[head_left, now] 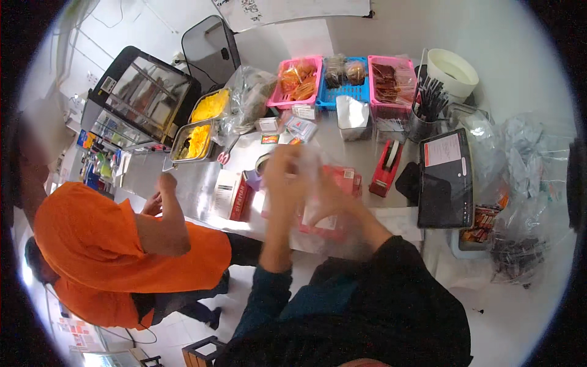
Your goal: The person packs food containers and condiment packets into plastic bags, seals them using tape, and carries them to a counter. The person then checks printed order receipts and mobile devices to organize the packaged food orders.
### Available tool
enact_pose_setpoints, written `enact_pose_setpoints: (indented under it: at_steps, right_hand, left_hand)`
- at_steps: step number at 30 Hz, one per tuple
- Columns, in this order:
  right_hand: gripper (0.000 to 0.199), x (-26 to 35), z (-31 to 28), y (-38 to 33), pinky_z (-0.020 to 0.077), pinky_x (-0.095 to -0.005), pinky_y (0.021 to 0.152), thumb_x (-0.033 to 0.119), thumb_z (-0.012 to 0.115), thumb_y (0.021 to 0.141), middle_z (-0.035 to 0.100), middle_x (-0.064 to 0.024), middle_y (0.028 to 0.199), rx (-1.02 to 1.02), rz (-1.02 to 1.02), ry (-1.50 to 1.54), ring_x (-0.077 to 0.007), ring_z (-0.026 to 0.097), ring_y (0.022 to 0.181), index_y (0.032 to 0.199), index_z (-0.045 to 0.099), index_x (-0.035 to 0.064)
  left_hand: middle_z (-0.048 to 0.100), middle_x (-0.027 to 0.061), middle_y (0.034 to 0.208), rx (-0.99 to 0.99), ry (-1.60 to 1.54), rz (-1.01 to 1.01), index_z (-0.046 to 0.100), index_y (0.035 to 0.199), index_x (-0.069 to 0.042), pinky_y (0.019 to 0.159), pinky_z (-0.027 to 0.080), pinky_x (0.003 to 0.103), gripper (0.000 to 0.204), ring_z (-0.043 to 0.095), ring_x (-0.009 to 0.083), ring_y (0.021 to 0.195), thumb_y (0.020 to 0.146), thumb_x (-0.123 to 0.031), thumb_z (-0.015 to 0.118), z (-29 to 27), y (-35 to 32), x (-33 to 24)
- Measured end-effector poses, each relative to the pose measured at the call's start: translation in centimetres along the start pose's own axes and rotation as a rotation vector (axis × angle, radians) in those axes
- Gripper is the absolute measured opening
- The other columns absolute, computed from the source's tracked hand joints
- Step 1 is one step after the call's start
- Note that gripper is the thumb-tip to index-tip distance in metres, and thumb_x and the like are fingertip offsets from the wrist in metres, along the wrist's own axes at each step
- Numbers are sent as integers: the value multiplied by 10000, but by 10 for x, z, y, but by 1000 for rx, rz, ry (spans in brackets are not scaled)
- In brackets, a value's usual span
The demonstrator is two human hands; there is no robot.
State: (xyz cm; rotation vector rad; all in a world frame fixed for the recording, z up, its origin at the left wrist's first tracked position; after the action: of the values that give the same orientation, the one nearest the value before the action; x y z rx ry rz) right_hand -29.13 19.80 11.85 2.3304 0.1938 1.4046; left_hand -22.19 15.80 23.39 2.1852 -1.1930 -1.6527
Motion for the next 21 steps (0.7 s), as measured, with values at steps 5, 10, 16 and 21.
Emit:
enact_pose_setpoints:
  at_steps: [5,10,16,21]
  right_hand:
    - [974,-8,23,-36,221,-380,937,278,746,433,275,-203,1209,-82,84,58,-308,300,1121,1198,212,-3]
    - [813,-90,14,-21,275,-371,902,233,712,481,344,-178,1160,-172,249,121,-290,347,1087,1148,307,5]
    - [626,-143,52,6,340,-360,859,179,672,540,427,-148,1101,-56,379,220,-268,403,1045,1088,420,14]
    - [407,3,28,33,416,-327,726,144,640,537,517,-112,940,-384,-268,-128,-204,494,862,912,533,26]
  left_hand:
    - [422,171,1038,477,307,-34,451,996,-22,770,385,369,380,467,339,903,621,8,506,87,-74,4]
    - [400,157,1102,639,98,100,425,1058,-38,892,299,390,495,376,307,1064,608,-85,627,26,-64,25]
    - [265,185,1226,388,381,-41,244,1185,15,944,211,381,874,245,318,1144,515,-267,729,-18,-64,137]
    - [452,99,946,228,-207,-552,358,1054,27,898,283,349,618,422,219,953,591,-232,673,17,-121,206]
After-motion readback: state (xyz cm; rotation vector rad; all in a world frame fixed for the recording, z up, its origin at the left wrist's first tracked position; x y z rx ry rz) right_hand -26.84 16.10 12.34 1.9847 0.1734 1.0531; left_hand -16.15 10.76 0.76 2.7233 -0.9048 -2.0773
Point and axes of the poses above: each hand's wrist, its own y-axis towards the middle knuckle, its own z-axis out of the palm, x = y × z, the point moved 7 cm from there along y, towards the middle knuckle
